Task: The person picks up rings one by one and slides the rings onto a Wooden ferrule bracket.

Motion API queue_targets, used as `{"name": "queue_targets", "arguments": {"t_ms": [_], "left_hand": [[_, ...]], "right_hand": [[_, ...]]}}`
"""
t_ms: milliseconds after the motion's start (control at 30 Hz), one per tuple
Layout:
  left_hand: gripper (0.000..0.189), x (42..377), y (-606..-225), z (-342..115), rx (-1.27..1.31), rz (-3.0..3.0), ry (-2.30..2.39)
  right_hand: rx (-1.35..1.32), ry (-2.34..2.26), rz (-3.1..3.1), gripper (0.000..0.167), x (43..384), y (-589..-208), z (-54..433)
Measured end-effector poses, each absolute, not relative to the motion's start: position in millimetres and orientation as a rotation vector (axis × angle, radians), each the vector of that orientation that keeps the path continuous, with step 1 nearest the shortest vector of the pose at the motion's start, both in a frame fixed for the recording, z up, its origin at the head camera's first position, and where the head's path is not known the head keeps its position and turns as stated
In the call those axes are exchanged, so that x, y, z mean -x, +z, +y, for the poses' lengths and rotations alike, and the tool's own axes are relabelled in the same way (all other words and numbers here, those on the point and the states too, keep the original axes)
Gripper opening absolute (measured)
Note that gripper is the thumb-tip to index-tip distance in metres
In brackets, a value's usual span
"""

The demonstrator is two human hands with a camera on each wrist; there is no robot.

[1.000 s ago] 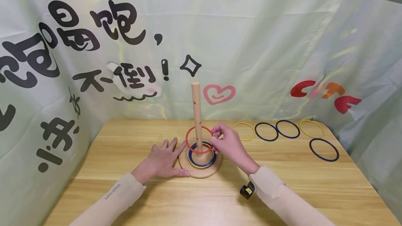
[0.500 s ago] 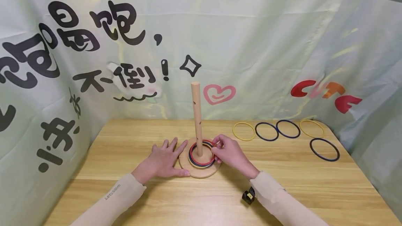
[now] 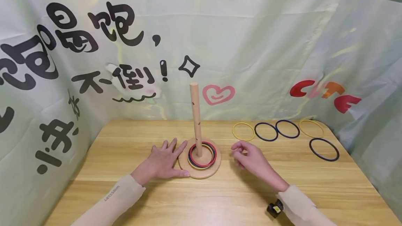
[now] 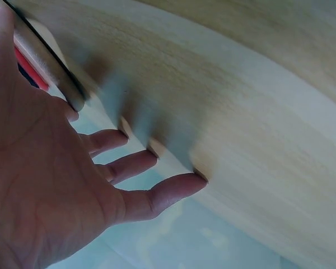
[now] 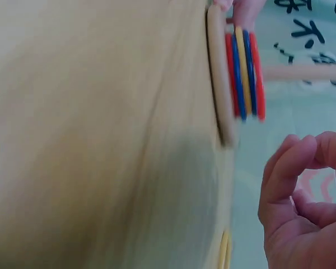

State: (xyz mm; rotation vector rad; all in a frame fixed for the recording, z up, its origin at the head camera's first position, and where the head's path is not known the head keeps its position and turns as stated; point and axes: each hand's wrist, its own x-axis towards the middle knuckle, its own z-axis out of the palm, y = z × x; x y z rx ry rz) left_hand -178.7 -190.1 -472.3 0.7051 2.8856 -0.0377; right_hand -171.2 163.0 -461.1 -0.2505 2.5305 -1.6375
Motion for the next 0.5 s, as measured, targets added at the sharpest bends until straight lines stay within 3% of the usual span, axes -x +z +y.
{"name": "queue_targets", "arguments": {"t_ms": [500], "left_hand": [[0.123,175.4,-467.2,-191.2,-0.708,2.877,-0.008]], "right_hand": [[0.027,-1.585,2.768,0.028,146.4,-465.7,299.0]]}}
